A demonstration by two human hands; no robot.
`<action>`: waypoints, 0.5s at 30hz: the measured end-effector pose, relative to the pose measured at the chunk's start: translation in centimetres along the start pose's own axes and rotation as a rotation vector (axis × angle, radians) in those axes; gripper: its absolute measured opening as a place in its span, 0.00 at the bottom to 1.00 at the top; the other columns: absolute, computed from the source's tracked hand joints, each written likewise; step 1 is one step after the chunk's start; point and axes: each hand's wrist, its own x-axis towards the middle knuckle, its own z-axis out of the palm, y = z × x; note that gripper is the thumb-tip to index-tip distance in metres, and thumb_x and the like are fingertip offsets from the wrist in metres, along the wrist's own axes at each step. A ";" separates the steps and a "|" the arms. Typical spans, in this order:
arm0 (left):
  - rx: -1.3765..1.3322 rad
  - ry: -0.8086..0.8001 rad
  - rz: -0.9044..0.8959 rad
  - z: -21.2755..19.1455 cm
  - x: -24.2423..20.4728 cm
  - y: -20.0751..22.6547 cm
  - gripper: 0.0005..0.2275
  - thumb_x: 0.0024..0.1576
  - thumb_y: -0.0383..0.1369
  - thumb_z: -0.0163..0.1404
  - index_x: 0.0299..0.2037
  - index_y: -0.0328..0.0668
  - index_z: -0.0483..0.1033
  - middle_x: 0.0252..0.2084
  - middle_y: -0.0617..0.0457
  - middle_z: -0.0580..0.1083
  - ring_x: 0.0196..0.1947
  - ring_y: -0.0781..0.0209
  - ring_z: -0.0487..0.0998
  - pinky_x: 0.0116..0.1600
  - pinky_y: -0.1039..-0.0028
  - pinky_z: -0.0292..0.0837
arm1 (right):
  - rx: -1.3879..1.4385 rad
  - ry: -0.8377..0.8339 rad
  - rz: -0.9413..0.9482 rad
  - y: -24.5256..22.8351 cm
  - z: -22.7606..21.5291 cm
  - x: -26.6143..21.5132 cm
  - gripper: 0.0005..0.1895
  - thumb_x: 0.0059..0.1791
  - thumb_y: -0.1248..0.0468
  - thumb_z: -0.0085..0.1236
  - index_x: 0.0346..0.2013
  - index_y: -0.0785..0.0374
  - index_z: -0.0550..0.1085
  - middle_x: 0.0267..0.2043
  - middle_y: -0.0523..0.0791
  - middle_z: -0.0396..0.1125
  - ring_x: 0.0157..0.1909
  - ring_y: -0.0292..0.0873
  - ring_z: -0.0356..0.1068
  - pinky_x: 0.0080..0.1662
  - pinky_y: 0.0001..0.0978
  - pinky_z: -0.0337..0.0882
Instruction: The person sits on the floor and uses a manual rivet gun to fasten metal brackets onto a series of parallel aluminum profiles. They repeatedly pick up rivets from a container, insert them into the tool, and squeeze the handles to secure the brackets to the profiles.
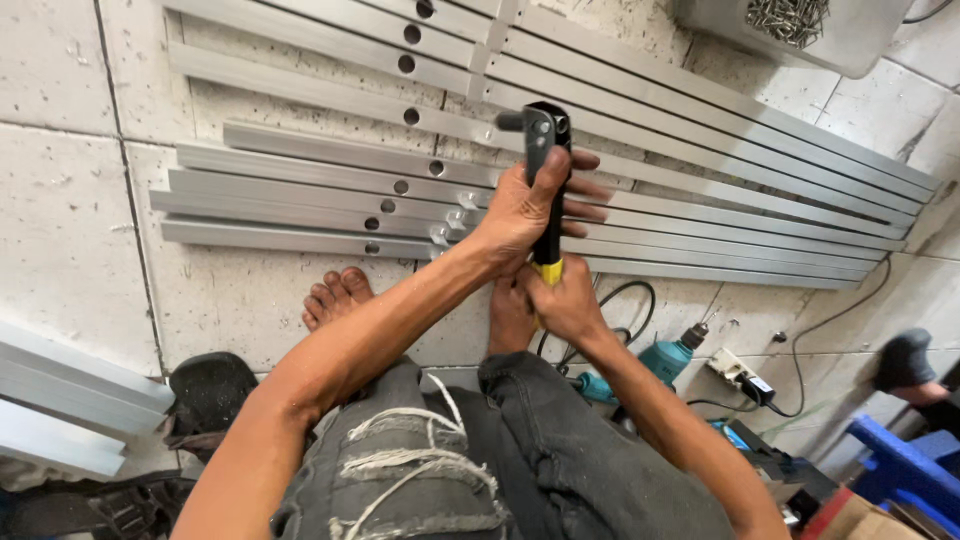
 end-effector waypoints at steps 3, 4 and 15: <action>0.301 -0.126 -0.144 1.4 0.2 8.8 0.22 0.67 0.50 0.73 0.46 0.32 0.90 0.36 0.32 0.91 0.29 0.42 0.97 0.31 0.59 0.95 | -0.032 -0.289 0.051 -13.2 -6.6 -2.1 0.26 0.60 0.45 0.77 0.32 0.63 0.83 0.27 0.51 0.79 0.33 0.49 0.79 0.42 0.45 0.79; 0.315 -0.134 -0.148 1.0 1.0 10.9 0.22 0.67 0.50 0.73 0.46 0.32 0.90 0.36 0.32 0.91 0.29 0.42 0.97 0.31 0.59 0.95 | -0.019 -0.279 0.049 -14.0 -9.8 -1.9 0.26 0.60 0.45 0.77 0.32 0.63 0.83 0.27 0.51 0.79 0.33 0.49 0.79 0.42 0.45 0.79; 1.389 -0.352 -0.198 2.7 -3.7 13.0 0.24 0.52 0.49 0.84 0.40 0.34 0.90 0.32 0.32 0.89 0.32 0.29 0.90 0.39 0.48 0.85 | -0.580 0.456 -0.681 -3.6 -34.4 26.5 0.23 0.85 0.54 0.94 0.57 0.67 0.93 0.47 0.54 0.86 0.52 0.61 0.93 0.55 0.45 0.83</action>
